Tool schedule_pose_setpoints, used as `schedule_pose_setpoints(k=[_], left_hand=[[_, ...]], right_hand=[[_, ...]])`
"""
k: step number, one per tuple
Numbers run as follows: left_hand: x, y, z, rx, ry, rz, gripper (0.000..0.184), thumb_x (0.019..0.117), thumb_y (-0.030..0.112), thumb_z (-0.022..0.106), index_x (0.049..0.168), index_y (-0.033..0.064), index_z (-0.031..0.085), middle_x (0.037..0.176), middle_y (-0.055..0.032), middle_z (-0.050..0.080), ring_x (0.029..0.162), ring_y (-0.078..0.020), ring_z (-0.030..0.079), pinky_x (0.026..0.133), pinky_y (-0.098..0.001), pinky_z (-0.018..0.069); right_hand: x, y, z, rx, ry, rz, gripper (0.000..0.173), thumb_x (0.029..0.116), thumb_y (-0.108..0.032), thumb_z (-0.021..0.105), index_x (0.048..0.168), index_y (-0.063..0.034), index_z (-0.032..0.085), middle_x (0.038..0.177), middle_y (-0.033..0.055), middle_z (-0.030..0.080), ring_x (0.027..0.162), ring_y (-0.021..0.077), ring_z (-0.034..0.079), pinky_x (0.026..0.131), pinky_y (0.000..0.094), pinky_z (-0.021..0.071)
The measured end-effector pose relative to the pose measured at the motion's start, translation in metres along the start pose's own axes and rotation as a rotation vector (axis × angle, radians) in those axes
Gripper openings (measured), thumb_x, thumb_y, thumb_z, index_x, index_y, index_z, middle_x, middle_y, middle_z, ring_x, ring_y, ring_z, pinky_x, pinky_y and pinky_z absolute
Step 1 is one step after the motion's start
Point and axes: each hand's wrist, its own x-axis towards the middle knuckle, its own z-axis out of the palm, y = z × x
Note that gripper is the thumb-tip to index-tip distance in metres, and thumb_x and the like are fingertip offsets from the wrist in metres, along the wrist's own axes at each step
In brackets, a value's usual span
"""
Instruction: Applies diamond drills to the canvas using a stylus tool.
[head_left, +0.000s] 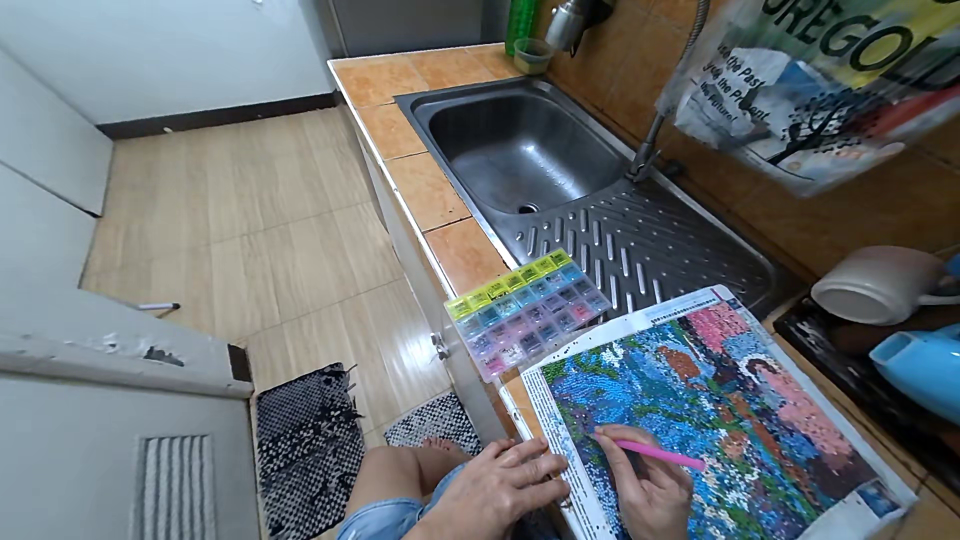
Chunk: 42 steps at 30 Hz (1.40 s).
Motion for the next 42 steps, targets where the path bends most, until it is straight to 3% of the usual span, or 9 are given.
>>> schedule_pose_setpoints(k=[27, 32, 42], left_hand=[[0.0009, -0.0011, -0.0023, 0.007, -0.01, 0.008, 0.05, 0.082, -0.013, 0.061, 0.121, 0.0169, 0.072, 0.136, -0.0044, 0.067, 0.134, -0.0283, 0.058, 0.104, -0.0457, 0.0504], [0.0003, -0.0007, -0.0027, 0.003, -0.019, 0.002, 0.052, 0.0818, -0.013, 0.061, 0.122, 0.0175, 0.072, 0.137, -0.0039, 0.066, 0.134, -0.0284, 0.057, 0.105, -0.0463, 0.0497], [0.0003, -0.0001, -0.0028, 0.009, -0.012, -0.003, 0.051, 0.0815, -0.013, 0.061, 0.122, 0.0175, 0.072, 0.137, -0.0039, 0.067, 0.134, -0.0281, 0.057, 0.104, -0.0458, 0.0501]], right_hand=[[0.0015, 0.0004, 0.0027, 0.034, -0.001, 0.009, 0.005, 0.0969, -0.018, 0.069, 0.098, -0.0141, 0.072, 0.1, -0.0084, 0.074, 0.1, -0.0031, 0.068, 0.089, 0.0141, 0.0557], [0.0013, -0.0053, -0.0017, 0.027, 0.028, 0.076, 0.008, 0.0982, -0.017, 0.065, 0.097, -0.0106, 0.07, 0.097, -0.0077, 0.073, 0.086, -0.0056, 0.067, 0.075, 0.0116, 0.0564], [-0.0002, -0.0044, -0.0033, -0.041, 0.008, 0.028, 0.016, 0.0991, -0.018, 0.062, 0.092, -0.0052, 0.068, 0.091, -0.0022, 0.07, 0.082, -0.0066, 0.064, 0.073, 0.0086, 0.0534]])
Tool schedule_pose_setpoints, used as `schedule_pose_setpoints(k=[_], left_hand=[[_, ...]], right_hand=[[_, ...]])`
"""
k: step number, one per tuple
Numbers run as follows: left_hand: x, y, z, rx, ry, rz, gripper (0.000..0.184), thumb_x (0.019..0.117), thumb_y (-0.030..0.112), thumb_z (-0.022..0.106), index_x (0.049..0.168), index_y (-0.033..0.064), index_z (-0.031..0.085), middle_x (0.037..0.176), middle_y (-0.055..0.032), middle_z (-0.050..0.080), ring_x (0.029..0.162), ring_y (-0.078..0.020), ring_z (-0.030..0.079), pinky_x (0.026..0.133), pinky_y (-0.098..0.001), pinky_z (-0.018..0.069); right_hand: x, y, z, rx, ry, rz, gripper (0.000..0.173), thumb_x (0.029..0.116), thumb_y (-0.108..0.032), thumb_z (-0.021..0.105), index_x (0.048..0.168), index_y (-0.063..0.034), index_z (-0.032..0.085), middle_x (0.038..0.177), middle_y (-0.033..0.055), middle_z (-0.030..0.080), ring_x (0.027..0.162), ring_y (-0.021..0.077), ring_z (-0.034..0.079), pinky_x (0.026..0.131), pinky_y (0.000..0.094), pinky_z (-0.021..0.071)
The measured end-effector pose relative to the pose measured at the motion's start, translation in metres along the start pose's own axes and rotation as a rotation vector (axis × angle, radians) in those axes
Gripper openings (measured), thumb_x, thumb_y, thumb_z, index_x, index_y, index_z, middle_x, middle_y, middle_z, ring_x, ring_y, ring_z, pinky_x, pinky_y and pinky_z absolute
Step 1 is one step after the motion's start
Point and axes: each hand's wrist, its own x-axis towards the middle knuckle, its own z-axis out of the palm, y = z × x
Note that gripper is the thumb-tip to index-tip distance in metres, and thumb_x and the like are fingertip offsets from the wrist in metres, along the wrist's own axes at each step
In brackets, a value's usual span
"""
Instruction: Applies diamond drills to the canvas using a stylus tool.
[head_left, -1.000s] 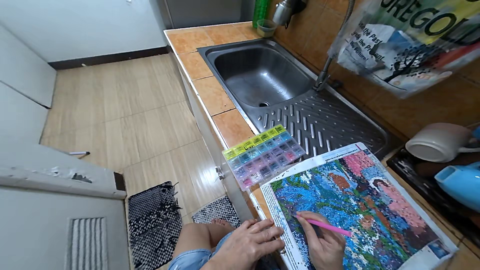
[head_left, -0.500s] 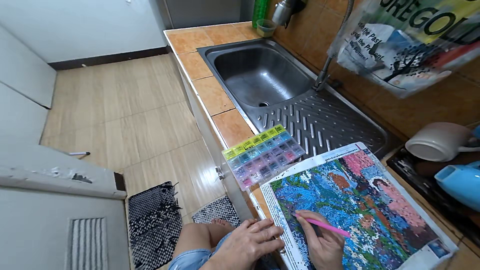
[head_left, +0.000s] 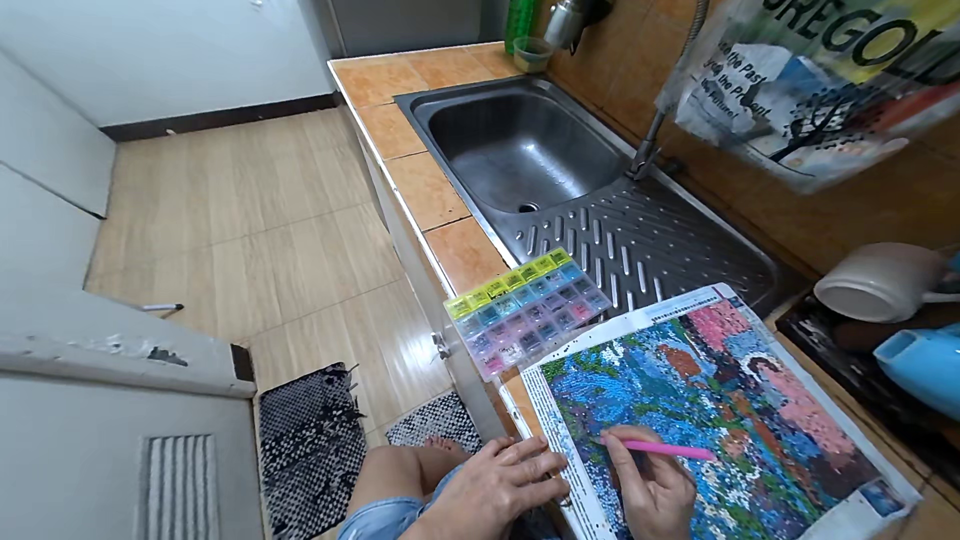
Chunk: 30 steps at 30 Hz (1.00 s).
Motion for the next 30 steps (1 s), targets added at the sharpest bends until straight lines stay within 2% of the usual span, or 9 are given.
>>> schedule_pose_setpoints(k=[2, 8, 16, 30], left_hand=[[0.0003, 0.0004, -0.0004, -0.006, -0.001, -0.001, 0.053, 0.0802, -0.014, 0.061, 0.122, 0.017, 0.073, 0.137, -0.0041, 0.067, 0.134, -0.0286, 0.057, 0.104, -0.0464, 0.0501], [0.0002, 0.0004, -0.0001, -0.006, -0.005, -0.001, 0.053, 0.0803, -0.014, 0.062, 0.122, 0.0171, 0.072, 0.137, -0.0041, 0.066, 0.134, -0.0286, 0.057, 0.104, -0.0463, 0.05], [0.0005, 0.0006, -0.0003, 0.003, -0.006, -0.003, 0.053, 0.0798, -0.014, 0.062, 0.122, 0.0174, 0.072, 0.138, -0.004, 0.066, 0.135, -0.0283, 0.057, 0.104, -0.0462, 0.0498], [-0.0004, 0.0003, 0.0014, 0.008, 0.003, 0.003, 0.049, 0.0826, -0.011, 0.062, 0.121, 0.0174, 0.072, 0.137, -0.004, 0.067, 0.134, -0.0278, 0.057, 0.104, -0.045, 0.0498]], right_hand=[[0.0, -0.0001, -0.0002, -0.008, 0.002, -0.001, 0.017, 0.0993, -0.018, 0.062, 0.091, -0.0039, 0.068, 0.091, -0.0011, 0.07, 0.08, -0.007, 0.063, 0.07, 0.008, 0.0525], [-0.0004, 0.0009, -0.0003, -0.017, 0.012, -0.003, 0.017, 0.0986, -0.017, 0.062, 0.091, -0.0032, 0.068, 0.091, -0.0003, 0.07, 0.082, -0.0061, 0.064, 0.072, 0.0086, 0.0535], [0.0, 0.0012, -0.0008, -0.009, -0.001, 0.002, 0.016, 0.0983, -0.016, 0.063, 0.091, -0.0024, 0.068, 0.092, -0.0003, 0.071, 0.079, -0.0068, 0.063, 0.069, 0.0082, 0.0529], [0.0, 0.004, 0.0035, 0.038, 0.009, -0.029, 0.01, 0.0978, -0.018, 0.066, 0.094, -0.0097, 0.07, 0.095, -0.0062, 0.073, 0.093, -0.0051, 0.067, 0.083, 0.0116, 0.0558]])
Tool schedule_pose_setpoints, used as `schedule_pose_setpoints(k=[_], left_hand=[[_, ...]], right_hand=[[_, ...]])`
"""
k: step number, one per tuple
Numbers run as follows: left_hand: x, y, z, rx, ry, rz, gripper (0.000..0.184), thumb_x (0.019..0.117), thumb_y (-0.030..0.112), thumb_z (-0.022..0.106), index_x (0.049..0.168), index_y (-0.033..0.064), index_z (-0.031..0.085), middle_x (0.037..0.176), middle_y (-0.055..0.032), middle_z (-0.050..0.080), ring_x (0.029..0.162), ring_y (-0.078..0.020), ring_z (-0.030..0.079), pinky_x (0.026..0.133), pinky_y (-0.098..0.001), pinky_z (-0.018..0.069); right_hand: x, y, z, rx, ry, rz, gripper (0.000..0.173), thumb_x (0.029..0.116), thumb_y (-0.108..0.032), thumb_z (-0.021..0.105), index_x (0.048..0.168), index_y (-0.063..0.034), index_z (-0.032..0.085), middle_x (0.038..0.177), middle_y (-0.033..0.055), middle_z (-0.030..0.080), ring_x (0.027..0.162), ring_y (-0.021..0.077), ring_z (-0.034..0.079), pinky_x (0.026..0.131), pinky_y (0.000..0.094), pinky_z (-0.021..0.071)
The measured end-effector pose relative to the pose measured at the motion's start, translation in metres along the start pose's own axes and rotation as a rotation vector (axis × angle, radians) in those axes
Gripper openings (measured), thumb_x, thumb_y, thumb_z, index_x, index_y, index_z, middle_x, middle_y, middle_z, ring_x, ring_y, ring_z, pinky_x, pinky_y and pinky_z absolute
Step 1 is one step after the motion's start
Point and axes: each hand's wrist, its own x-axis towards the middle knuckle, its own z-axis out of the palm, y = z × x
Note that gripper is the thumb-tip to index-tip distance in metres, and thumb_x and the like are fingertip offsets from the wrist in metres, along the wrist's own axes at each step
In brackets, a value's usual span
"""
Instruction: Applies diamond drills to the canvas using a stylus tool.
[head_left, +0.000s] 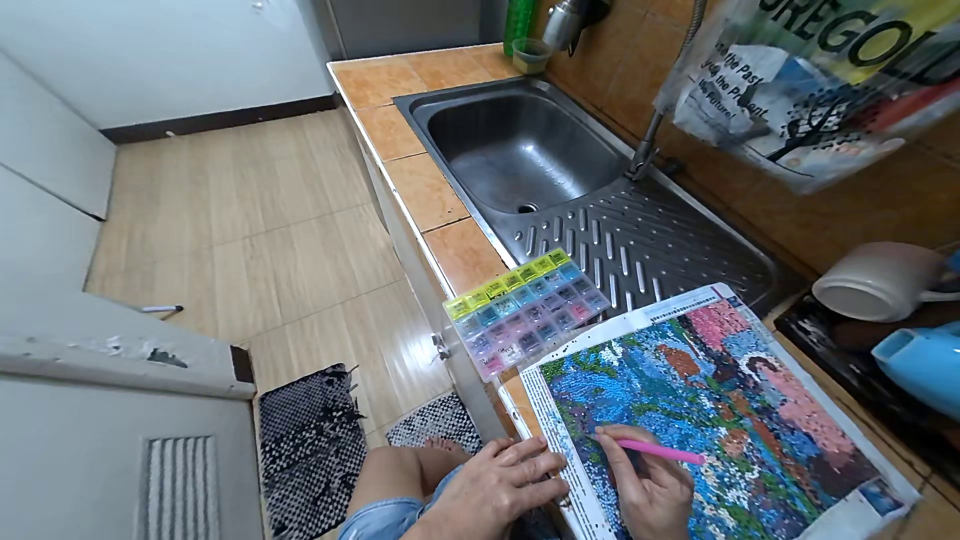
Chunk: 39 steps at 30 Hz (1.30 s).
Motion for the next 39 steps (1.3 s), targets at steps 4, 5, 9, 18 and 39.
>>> schedule_pose_setpoints(k=[4, 5, 9, 18, 39], left_hand=[[0.0003, 0.0, 0.0006, 0.005, 0.012, 0.005, 0.048, 0.0831, -0.01, 0.061, 0.121, 0.0176, 0.072, 0.136, -0.004, 0.067, 0.134, -0.0276, 0.057, 0.104, -0.0445, 0.0501], [0.0002, 0.0001, 0.0006, 0.005, 0.013, 0.004, 0.048, 0.0831, -0.011, 0.061, 0.121, 0.0178, 0.072, 0.136, -0.0038, 0.067, 0.134, -0.0275, 0.058, 0.104, -0.0444, 0.0502], [0.0001, 0.0002, 0.0003, 0.008, 0.01, -0.003, 0.048, 0.0844, -0.011, 0.06, 0.121, 0.0179, 0.072, 0.137, -0.0035, 0.067, 0.134, -0.027, 0.057, 0.105, -0.0441, 0.0498], [0.0005, 0.0002, 0.0002, -0.005, 0.004, 0.002, 0.049, 0.0835, -0.011, 0.061, 0.121, 0.0176, 0.072, 0.136, -0.0042, 0.067, 0.134, -0.0277, 0.058, 0.104, -0.0448, 0.0503], [0.0011, -0.0004, -0.0021, -0.014, -0.01, 0.003, 0.051, 0.082, -0.012, 0.061, 0.122, 0.0174, 0.072, 0.136, -0.0043, 0.067, 0.134, -0.0288, 0.057, 0.104, -0.0461, 0.05]], right_hand=[[0.0, -0.0005, 0.001, 0.005, 0.003, 0.006, 0.008, 0.0964, -0.016, 0.068, 0.094, -0.0093, 0.071, 0.096, -0.0057, 0.074, 0.095, -0.0043, 0.068, 0.085, 0.0127, 0.0558], [0.0001, -0.0008, 0.001, 0.005, 0.001, 0.007, 0.007, 0.096, -0.015, 0.068, 0.094, -0.0089, 0.071, 0.096, -0.0053, 0.074, 0.095, -0.0042, 0.068, 0.085, 0.0127, 0.0557], [0.0004, -0.0005, 0.0014, -0.001, -0.004, 0.001, 0.007, 0.0966, -0.016, 0.068, 0.095, -0.0096, 0.071, 0.096, -0.0057, 0.074, 0.095, -0.0037, 0.068, 0.086, 0.013, 0.056], [0.0012, 0.0009, 0.0018, 0.029, -0.013, -0.003, 0.005, 0.0969, -0.018, 0.069, 0.098, -0.0138, 0.072, 0.098, -0.0085, 0.074, 0.098, -0.0034, 0.068, 0.087, 0.014, 0.0563], [-0.0002, -0.0041, -0.0033, -0.019, 0.003, 0.067, 0.014, 0.0984, -0.016, 0.062, 0.092, -0.0043, 0.067, 0.09, -0.0028, 0.07, 0.075, -0.0078, 0.062, 0.067, 0.0079, 0.0519]])
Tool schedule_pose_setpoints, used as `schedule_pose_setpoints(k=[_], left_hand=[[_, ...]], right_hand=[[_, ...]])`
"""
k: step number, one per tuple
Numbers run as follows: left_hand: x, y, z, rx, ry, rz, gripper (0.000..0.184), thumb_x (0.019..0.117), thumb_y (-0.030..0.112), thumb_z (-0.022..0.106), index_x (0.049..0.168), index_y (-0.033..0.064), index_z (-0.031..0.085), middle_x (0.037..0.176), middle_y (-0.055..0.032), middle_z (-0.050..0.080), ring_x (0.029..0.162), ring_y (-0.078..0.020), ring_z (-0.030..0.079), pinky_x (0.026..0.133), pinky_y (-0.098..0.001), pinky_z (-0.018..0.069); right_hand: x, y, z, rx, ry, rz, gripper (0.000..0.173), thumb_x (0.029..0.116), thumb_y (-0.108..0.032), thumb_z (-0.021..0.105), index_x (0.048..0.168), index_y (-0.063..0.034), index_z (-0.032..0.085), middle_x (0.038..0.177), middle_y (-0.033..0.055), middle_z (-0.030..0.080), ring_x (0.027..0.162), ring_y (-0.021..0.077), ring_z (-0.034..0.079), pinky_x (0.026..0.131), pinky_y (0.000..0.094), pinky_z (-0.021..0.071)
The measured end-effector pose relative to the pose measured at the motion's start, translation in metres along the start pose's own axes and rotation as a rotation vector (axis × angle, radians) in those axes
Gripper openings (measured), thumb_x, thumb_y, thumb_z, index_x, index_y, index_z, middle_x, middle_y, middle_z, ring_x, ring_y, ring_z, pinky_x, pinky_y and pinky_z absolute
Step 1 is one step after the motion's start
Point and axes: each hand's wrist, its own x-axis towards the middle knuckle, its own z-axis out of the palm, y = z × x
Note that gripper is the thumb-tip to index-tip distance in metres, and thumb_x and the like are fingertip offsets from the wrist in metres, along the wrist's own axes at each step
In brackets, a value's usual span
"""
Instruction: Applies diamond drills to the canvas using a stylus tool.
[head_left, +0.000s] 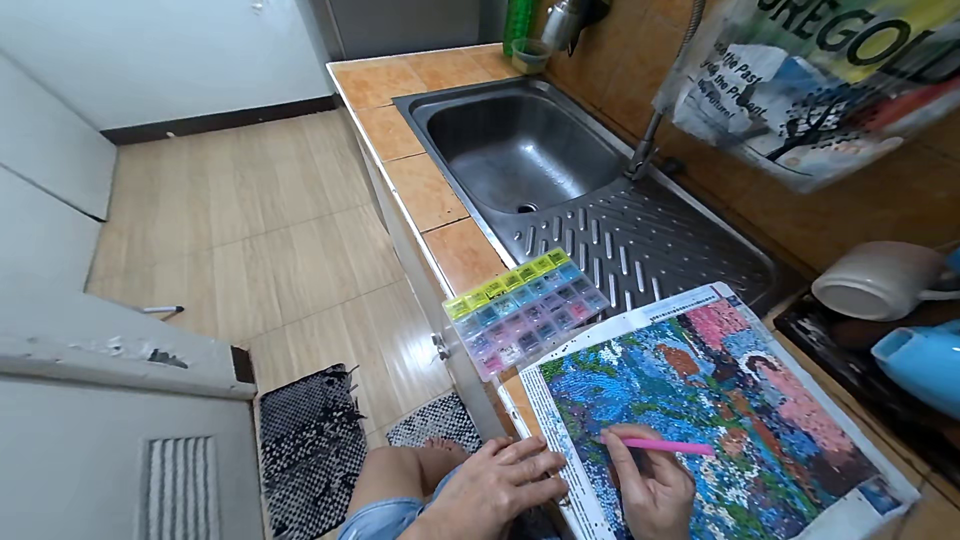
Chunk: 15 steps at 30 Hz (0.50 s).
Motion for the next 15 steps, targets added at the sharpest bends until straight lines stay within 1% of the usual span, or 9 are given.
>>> schedule_pose_setpoints(k=[3, 8, 12, 15], left_hand=[[0.0, 0.0002, 0.0004, 0.004, 0.004, 0.002, 0.051, 0.0823, -0.012, 0.061, 0.122, 0.0175, 0.072, 0.136, -0.0043, 0.067, 0.134, -0.0287, 0.058, 0.104, -0.0459, 0.0499], [-0.0003, -0.0006, 0.0003, 0.005, 0.007, 0.0, 0.052, 0.0811, -0.013, 0.061, 0.122, 0.0175, 0.072, 0.136, -0.0041, 0.067, 0.134, -0.0283, 0.058, 0.104, -0.0456, 0.05], [-0.0003, -0.0006, 0.0004, 0.007, 0.002, 0.004, 0.053, 0.0806, -0.013, 0.062, 0.122, 0.0175, 0.072, 0.137, -0.0043, 0.067, 0.134, -0.0286, 0.057, 0.105, -0.0459, 0.0496], [-0.0005, -0.0002, 0.0003, 0.003, -0.002, 0.0, 0.054, 0.0804, -0.014, 0.062, 0.123, 0.0175, 0.072, 0.137, -0.0041, 0.066, 0.135, -0.0286, 0.057, 0.105, -0.0458, 0.0493]], right_hand=[[-0.0004, 0.0005, -0.0004, -0.007, 0.0, -0.009, 0.015, 0.0982, -0.017, 0.062, 0.091, -0.0044, 0.068, 0.09, -0.0022, 0.07, 0.077, -0.0073, 0.062, 0.068, 0.008, 0.0524], [-0.0001, -0.0011, -0.0004, -0.017, -0.006, -0.007, 0.016, 0.0978, -0.017, 0.063, 0.09, -0.0033, 0.068, 0.088, -0.0014, 0.069, 0.074, -0.0076, 0.061, 0.066, 0.0078, 0.0518], [0.0, -0.0008, -0.0007, -0.013, -0.013, -0.009, 0.016, 0.0977, -0.016, 0.062, 0.09, -0.0035, 0.068, 0.089, -0.0018, 0.07, 0.079, -0.0073, 0.063, 0.07, 0.0082, 0.0527], [-0.0003, -0.0011, -0.0004, -0.01, -0.011, -0.01, 0.016, 0.0973, -0.015, 0.063, 0.09, -0.0029, 0.068, 0.088, -0.0014, 0.07, 0.077, -0.007, 0.062, 0.069, 0.0082, 0.0525]])
